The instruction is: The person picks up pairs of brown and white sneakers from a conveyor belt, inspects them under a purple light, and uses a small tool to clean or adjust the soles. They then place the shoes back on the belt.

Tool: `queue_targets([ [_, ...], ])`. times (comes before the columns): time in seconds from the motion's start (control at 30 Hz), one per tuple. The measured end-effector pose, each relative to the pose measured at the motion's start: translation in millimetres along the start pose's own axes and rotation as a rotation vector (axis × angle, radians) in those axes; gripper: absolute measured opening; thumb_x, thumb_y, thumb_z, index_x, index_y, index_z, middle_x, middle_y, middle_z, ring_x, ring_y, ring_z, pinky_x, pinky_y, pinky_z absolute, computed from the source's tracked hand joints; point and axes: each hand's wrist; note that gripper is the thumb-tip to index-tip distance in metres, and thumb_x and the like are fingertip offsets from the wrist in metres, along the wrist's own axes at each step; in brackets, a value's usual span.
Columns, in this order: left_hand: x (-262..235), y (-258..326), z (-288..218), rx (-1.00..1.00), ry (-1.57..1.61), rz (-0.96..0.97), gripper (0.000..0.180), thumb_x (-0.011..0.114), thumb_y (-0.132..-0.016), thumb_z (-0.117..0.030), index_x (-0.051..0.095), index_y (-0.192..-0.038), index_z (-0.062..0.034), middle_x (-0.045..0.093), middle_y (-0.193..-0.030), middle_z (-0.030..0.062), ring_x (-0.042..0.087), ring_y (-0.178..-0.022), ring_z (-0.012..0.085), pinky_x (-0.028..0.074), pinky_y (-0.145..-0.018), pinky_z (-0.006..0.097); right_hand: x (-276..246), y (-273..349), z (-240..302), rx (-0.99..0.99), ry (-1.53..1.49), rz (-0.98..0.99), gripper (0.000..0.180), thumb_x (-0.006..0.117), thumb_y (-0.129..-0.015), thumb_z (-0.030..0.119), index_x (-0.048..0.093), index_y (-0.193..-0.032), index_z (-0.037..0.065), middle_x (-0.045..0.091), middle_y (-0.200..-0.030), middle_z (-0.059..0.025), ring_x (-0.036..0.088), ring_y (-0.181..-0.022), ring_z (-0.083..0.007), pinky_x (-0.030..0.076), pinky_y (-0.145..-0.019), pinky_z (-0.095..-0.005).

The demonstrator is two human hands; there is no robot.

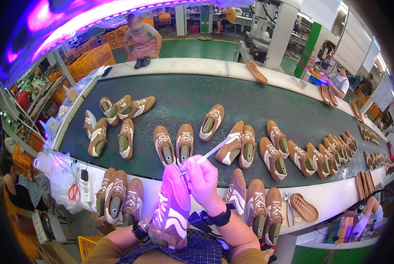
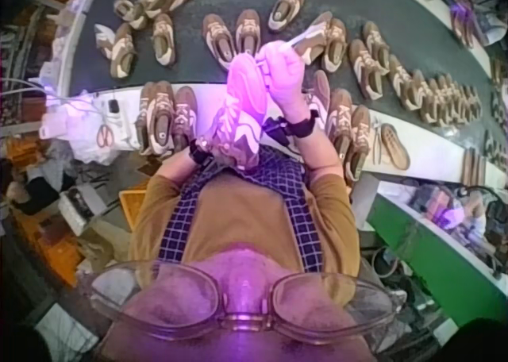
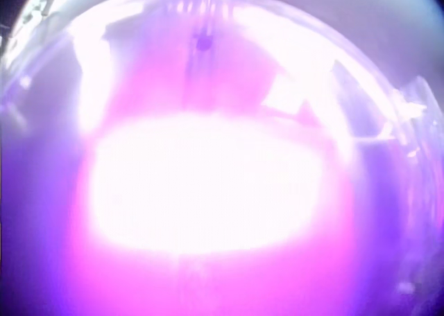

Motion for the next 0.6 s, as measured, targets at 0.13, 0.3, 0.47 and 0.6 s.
queue_targets([
  [0.13,-7,2,-5,0.123,-0.333,-0.123,0.043,0.042,-0.089,-0.038,0.04,-0.119,-0.0075,0.049,-0.107,0.0099,0.05,-0.096,0.0248,0.042,-0.08,0.038,-2,3,-3,-0.016,0.003,-0.014,0.022,0.044,-0.093,0.018,0.054,-0.079,0.003,0.047,-0.059,0.004,0.038,-0.045,0.0008,0.029,-0.043,-0.0148],
  [0.3,-22,3,-20,0.106,-0.172,-0.081,0.043,0.043,-0.089,-0.037,0.04,-0.118,-0.0061,0.049,-0.105,0.0117,0.051,-0.094,0.0258,0.043,-0.079,0.038,-2,6,-7,-0.04,-0.006,-0.018,0.022,0.044,-0.093,0.018,0.054,-0.079,0.003,0.047,-0.059,0.0038,0.038,-0.045,0.0007,0.029,-0.043,-0.0152],
  [0.47,-19,-1,-18,-0.035,-0.067,0.116,0.01,0.052,-0.088,-0.017,0.052,-0.097,-0.0125,0.051,-0.076,-0.0057,0.053,-0.067,0.0012,0.044,-0.052,0.015,-3,10,-8,-0.041,0.001,-0.03,0.022,0.044,-0.092,0.017,0.054,-0.078,0.003,0.047,-0.059,0.0033,0.038,-0.045,0.0006,0.03,-0.043,-0.0151],
  [0.6,-35,7,-34,0.208,-0.407,-0.132,0.059,0.039,-0.089,-0.045,0.035,-0.128,-0.0005,0.049,-0.117,0.024,0.051,-0.104,0.0404,0.044,-0.087,0.049,-3,12,-10,-0.056,0.019,-0.049,0.023,0.044,-0.092,0.018,0.054,-0.077,0.003,0.046,-0.057,0.0031,0.037,-0.043,-0.0002,0.029,-0.041,-0.0154],
])
Point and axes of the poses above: each hand's wrist, its own y-axis away from the middle knuckle, its own x-axis out of the palm, z = x × y
